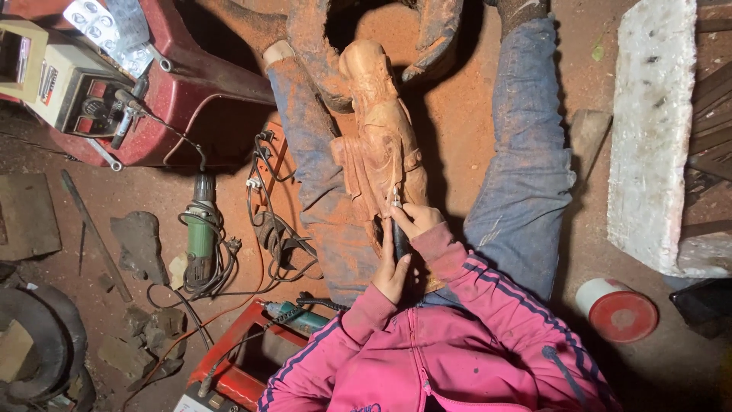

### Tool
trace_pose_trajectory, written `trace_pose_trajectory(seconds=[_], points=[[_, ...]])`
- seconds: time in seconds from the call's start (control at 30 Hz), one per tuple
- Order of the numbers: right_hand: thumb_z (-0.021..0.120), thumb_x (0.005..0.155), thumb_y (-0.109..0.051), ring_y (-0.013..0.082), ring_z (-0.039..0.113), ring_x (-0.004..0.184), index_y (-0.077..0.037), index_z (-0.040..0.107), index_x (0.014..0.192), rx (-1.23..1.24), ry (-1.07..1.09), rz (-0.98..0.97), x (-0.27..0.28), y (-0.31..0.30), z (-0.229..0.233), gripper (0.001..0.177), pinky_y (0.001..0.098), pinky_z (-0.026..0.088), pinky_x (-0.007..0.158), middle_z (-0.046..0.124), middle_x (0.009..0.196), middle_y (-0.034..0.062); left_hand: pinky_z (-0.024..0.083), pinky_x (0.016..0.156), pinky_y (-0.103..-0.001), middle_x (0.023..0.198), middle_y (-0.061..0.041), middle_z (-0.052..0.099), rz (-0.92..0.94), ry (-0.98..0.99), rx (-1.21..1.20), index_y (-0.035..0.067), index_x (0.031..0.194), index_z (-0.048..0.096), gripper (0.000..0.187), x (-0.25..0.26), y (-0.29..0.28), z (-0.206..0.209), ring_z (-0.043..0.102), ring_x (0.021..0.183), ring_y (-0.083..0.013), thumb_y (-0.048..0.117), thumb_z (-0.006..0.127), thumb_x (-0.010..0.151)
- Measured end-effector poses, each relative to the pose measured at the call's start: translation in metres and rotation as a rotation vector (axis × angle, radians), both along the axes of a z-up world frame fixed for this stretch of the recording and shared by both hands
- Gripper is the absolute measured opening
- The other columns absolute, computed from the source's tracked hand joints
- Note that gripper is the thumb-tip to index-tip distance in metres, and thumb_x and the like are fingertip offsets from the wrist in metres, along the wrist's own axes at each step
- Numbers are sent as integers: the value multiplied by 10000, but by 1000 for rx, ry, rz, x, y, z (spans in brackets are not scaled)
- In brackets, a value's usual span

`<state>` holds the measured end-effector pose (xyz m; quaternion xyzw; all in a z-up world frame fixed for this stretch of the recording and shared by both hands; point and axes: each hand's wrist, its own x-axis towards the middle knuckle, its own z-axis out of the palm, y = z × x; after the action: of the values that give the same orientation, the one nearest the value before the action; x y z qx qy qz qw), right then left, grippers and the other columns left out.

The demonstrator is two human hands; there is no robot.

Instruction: Carving intricate details into a wooden statue using a handheld rotary tool

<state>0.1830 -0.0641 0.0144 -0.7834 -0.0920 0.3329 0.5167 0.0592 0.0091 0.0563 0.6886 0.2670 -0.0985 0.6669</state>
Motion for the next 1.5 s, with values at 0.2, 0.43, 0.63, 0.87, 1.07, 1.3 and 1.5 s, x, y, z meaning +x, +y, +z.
trace_pose_trajectory(seconds=[0.2, 0.43, 0.63, 0.87, 1.07, 1.3, 1.5], points=[[661, 956, -562, 284, 569, 546, -84, 596, 625, -74, -28, 44, 2, 4, -6, 585, 368, 469, 542, 573, 555, 146, 646, 580, -385, 796, -201, 685, 35, -14, -82, 292, 1626, -112, 796, -7, 0, -24, 722, 635, -296, 41, 379, 1053], [651, 972, -531, 305, 566, 553, -68, 576, 630, -52, -31, 48, 9, 1, 4, 581, 384, 455, 525, 559, 576, 185, 657, 665, -388, 830, -204, 699, 23, 37, -86, 313, 1626, -83, 786, 8, 2, -4, 723, 705, -259, 70, 397, 1054], [629, 989, -508, 213, 520, 550, -93, 579, 624, -25, 50, -35, 13, -3, 18, 555, 352, 467, 539, 538, 536, 115, 637, 661, -394, 814, -182, 711, -72, 52, -24, 244, 1636, -65, 770, 8, 3, -10, 722, 684, -270, 69, 414, 1059], [673, 975, -489, 203, 519, 523, -87, 544, 591, 8, -55, -14, 12, 3, 8, 571, 331, 451, 507, 524, 531, 127, 657, 645, -398, 822, -185, 705, -13, 60, -11, 267, 1633, -55, 758, 10, 5, -1, 725, 692, -270, 87, 406, 1058], [664, 989, -459, 207, 488, 527, -76, 543, 597, 25, -22, -47, 17, -1, 10, 561, 347, 451, 517, 513, 520, 117, 641, 638, -411, 812, -185, 717, -62, 40, 26, 245, 1636, -36, 750, 25, 8, -1, 730, 689, -283, 95, 418, 1058], [683, 986, -415, 238, 536, 521, -74, 551, 597, 34, -94, -9, 23, 5, 29, 534, 346, 446, 499, 532, 551, 156, 628, 658, -395, 805, -170, 722, -15, 24, 20, 227, 1637, -69, 770, 24, 1, 7, 731, 695, -270, 72, 411, 1055], [682, 974, -468, 226, 545, 529, -81, 581, 603, 27, -59, 32, 27, 6, 28, 546, 335, 450, 510, 554, 543, 121, 638, 656, -373, 779, -165, 715, 54, -2, -76, 262, 1623, -135, 790, 10, -1, -24, 737, 688, -270, 61, 384, 1062]])
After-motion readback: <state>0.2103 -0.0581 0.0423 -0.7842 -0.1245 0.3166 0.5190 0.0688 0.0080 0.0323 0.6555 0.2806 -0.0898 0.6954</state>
